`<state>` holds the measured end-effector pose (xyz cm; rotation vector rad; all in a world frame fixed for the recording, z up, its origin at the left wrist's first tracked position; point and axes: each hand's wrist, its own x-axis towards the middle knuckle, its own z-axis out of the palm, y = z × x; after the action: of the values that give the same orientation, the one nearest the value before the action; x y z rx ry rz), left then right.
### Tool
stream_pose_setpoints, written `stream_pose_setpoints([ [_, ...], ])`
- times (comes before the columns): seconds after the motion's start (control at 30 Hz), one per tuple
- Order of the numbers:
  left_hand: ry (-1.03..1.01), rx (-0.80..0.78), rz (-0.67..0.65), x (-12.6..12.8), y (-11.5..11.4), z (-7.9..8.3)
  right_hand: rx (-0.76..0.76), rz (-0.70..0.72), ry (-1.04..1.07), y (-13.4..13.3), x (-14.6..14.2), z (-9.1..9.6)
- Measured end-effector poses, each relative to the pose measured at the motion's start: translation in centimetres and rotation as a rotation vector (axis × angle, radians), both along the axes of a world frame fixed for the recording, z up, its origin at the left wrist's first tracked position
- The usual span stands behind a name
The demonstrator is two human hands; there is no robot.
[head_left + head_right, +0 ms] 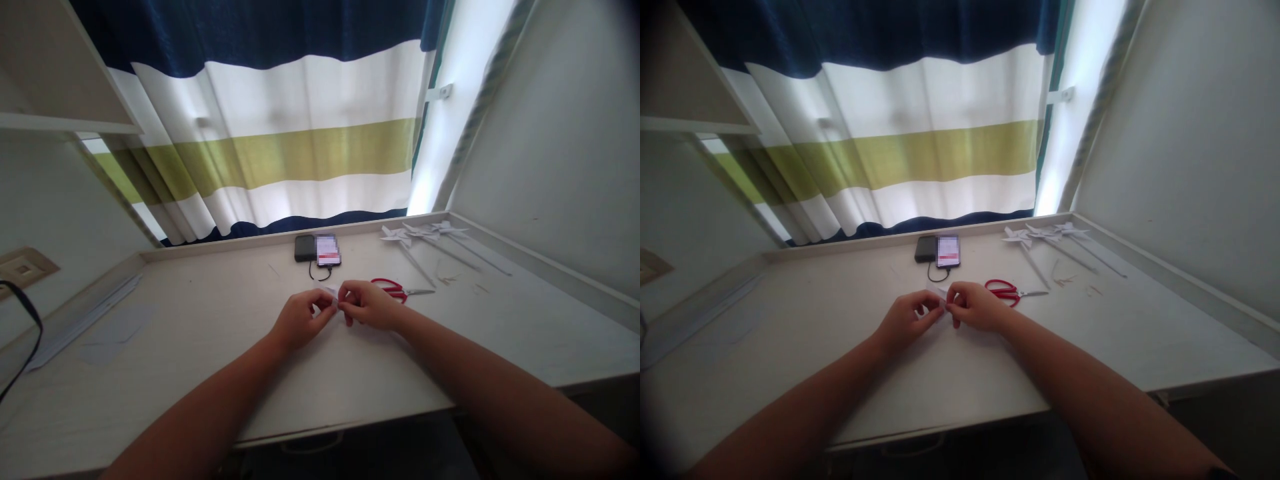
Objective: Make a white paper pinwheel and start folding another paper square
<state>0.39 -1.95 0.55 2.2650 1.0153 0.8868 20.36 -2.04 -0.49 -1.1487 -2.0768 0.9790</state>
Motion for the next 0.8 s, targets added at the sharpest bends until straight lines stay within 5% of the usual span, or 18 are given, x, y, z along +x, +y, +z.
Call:
stream_pose_setpoints([
  [0.2, -0.003, -0.003, 0.052, -0.1, 0.1, -0.2, 0.153, -0.119, -0.165, 0.2, 3.5, 2.6],
  [0.3, -0.023, -0.012, 0.077, -0.1, 0.2, -0.4, 0.204, -0.274, -0.531, 1.0, 6.5, 3.6],
  [0.4, -0.060, -0.042, 0.074, -0.1, 0.2, -0.5, 0.152, -0.267, -0.653, 1.8, 8.2, 3.0],
  [0.57, -0.123, -0.098, 0.039, -0.1, -0.1, -0.6, 0.141, -0.241, -0.734, 2.2, 7.2, 1.6],
  [0.8, -0.130, -0.077, -0.034, 0.2, -0.5, -0.3, 0.289, -0.259, -0.614, 0.8, 5.6, 3.6],
])
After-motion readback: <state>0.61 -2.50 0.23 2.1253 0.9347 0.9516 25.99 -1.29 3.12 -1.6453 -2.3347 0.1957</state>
